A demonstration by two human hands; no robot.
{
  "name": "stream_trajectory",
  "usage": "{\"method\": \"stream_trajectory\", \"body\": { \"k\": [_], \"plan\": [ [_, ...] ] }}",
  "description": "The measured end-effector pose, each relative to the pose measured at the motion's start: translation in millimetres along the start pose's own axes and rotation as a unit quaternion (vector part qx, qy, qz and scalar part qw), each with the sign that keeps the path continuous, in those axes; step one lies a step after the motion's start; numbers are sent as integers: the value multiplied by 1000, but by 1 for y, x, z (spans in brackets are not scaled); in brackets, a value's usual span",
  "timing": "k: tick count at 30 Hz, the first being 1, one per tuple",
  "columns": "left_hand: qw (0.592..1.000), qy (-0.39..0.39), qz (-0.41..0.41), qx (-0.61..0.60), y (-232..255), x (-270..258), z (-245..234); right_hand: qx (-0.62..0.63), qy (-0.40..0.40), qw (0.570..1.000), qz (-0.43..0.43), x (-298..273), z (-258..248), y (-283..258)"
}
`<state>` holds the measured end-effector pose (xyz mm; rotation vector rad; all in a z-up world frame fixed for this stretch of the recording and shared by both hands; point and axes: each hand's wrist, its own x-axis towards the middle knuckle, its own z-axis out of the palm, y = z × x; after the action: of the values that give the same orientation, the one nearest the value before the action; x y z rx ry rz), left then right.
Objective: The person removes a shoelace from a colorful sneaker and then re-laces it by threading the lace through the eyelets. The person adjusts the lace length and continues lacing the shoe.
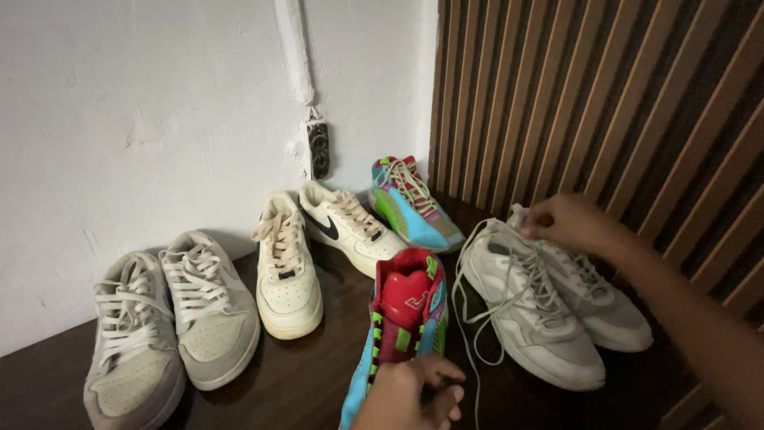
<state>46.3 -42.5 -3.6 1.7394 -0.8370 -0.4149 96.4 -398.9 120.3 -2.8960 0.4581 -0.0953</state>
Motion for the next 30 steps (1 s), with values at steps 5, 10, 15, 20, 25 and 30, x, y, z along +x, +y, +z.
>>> {"method": "stream_trajectory", "body": {
  "k": [5, 10, 15, 20, 25, 30],
  "plan": [
    [1000, 13, -1, 0, 18, -8, -7, -115, -160, 980, -13, -30, -7, -16],
    [999, 2, -40, -33, 22, -10, -12, -148, -246, 958, -1, -63, 0, -15],
    [985, 70, 29, -158, 22, -7, -20, 49, -261, 964, -19, -73, 4, 5],
    [968, 184, 114, 127, 34, -18, -66, 66, -298, 949, -75, -78, 19, 1],
    [958, 101, 78, 258, 46, -31, -79, 54, -249, 957, -141, -77, 20, -34],
    [945, 47, -88, 312, 39, -39, -60, 159, -81, 880, -441, -99, 19, -85]
  ]
}}
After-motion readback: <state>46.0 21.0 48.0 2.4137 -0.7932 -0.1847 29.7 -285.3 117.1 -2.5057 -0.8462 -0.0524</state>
